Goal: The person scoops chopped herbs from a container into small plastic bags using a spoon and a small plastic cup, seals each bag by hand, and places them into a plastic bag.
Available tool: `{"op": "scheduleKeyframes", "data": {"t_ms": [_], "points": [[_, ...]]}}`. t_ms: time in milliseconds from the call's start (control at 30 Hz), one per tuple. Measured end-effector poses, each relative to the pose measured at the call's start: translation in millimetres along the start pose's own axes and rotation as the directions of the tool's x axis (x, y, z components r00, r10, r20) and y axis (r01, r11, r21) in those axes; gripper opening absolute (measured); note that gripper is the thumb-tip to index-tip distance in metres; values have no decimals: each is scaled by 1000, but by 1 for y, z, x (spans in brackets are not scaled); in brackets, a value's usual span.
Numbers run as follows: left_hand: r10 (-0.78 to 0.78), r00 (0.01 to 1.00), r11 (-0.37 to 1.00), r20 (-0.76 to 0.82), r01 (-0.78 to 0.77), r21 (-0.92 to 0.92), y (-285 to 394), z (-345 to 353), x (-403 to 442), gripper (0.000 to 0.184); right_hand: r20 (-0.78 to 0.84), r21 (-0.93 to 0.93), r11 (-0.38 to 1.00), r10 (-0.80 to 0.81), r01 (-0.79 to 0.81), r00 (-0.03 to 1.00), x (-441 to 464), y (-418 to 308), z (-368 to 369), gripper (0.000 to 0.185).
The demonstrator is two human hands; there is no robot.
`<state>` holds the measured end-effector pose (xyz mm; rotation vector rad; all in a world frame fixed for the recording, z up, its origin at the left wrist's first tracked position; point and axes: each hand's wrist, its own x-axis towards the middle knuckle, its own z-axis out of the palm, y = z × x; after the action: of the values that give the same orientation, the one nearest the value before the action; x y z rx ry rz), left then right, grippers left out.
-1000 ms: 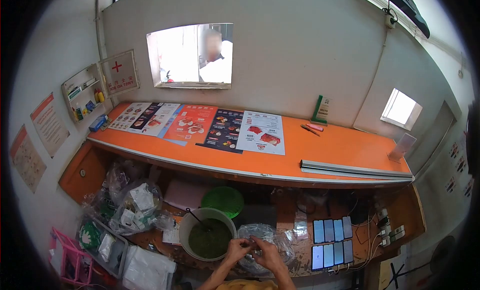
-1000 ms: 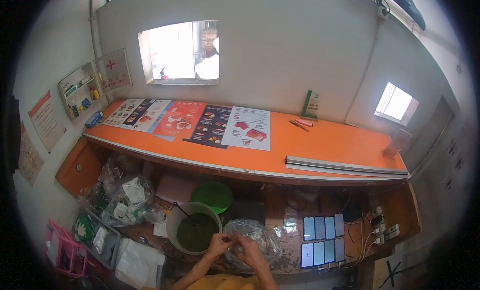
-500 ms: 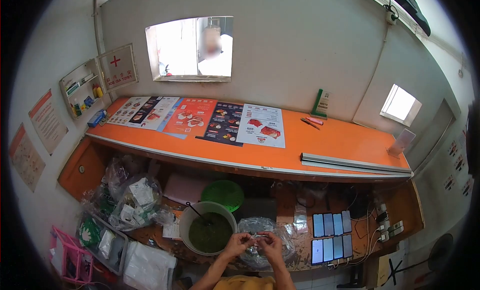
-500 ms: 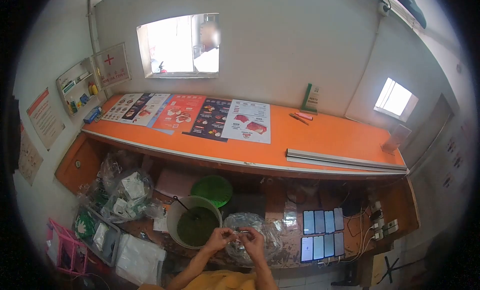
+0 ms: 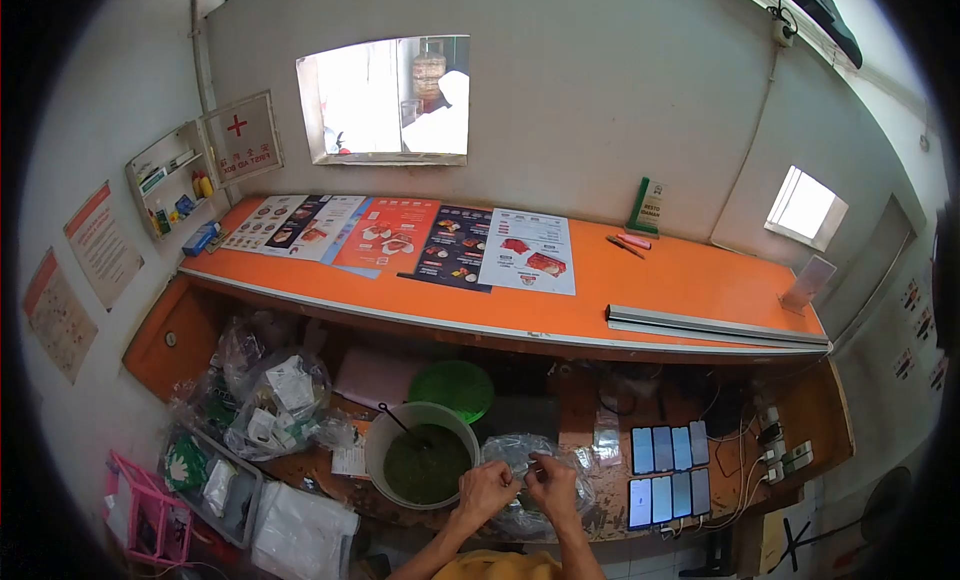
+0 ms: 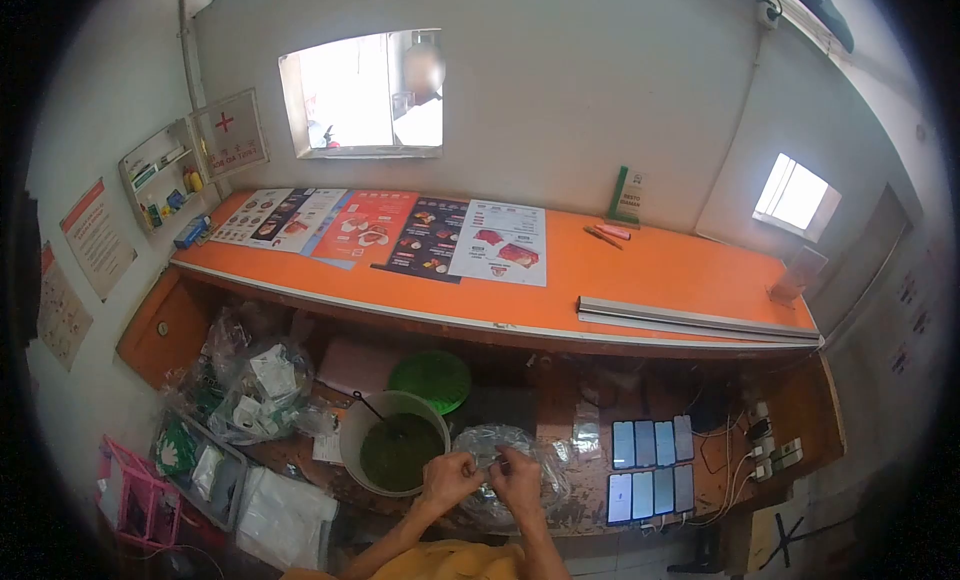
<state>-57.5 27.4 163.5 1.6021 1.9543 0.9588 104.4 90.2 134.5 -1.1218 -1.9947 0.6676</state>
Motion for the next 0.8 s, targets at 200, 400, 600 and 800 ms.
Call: {"op": "scheduleKeyframes", "data": {"t_ms": [200, 400, 600, 800], "points": [[-186, 978, 564, 92, 183, -805, -51, 1, 1, 70, 280, 570, 678, 371, -464, 886, 11, -26, -13, 28], [-133, 987, 432, 95, 144, -890, -82, -29, -13, 42, 410, 634, 582, 306, -510, 859, 24, -47, -9, 41], [-139, 981, 757, -133, 19, -653, -81, -81, -28, 25, 509, 600, 620, 190, -505, 839, 35, -57, 31, 21], [61, 956, 989, -287, -97, -114, -82, -153, -49, 55, 732, 315, 855, 57, -412, 679, 46, -110, 68, 23]]}}
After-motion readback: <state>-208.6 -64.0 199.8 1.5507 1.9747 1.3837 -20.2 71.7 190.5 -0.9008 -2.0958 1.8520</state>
